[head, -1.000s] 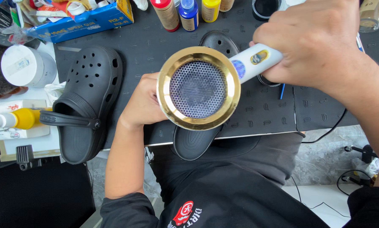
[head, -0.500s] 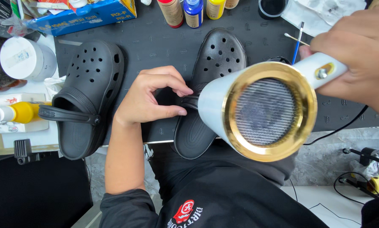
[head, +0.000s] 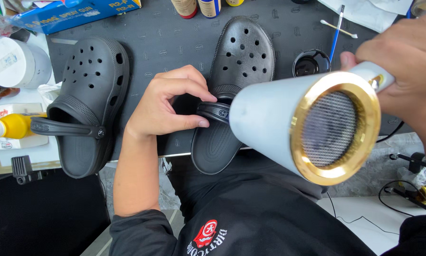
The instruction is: The person applies black liquid to the embossed logo on the heel strap of a black clog using a small paintbrush and then holds a hairdryer over the strap to dry it.
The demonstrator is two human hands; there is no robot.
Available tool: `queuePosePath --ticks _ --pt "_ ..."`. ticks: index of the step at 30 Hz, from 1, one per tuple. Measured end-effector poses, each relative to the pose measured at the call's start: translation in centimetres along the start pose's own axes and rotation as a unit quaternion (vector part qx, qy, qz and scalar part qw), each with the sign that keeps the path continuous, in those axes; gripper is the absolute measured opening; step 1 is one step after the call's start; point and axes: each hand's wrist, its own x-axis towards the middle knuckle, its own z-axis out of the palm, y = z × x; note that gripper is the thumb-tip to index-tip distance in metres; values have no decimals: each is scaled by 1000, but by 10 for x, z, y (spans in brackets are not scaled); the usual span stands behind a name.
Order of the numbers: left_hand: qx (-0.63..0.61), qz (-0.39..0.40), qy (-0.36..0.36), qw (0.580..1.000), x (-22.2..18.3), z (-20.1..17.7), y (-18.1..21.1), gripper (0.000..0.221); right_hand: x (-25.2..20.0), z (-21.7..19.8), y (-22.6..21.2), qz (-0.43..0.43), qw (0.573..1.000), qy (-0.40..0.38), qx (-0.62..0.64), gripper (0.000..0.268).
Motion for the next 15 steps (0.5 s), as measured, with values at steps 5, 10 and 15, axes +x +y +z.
queuePosePath --ticks 5,10,15 --pt "3 17 -5 1000 1 0 -1 35 -13 11 6 24 998 28 57 21" --pt "11 16 -6 1000 0 -1 -2 35 8 8 2 -24 998 43 48 22" --pt "-22 1 -3 1000 -6 -9 -4 29 44 0 -10 -49 999 7 12 20"
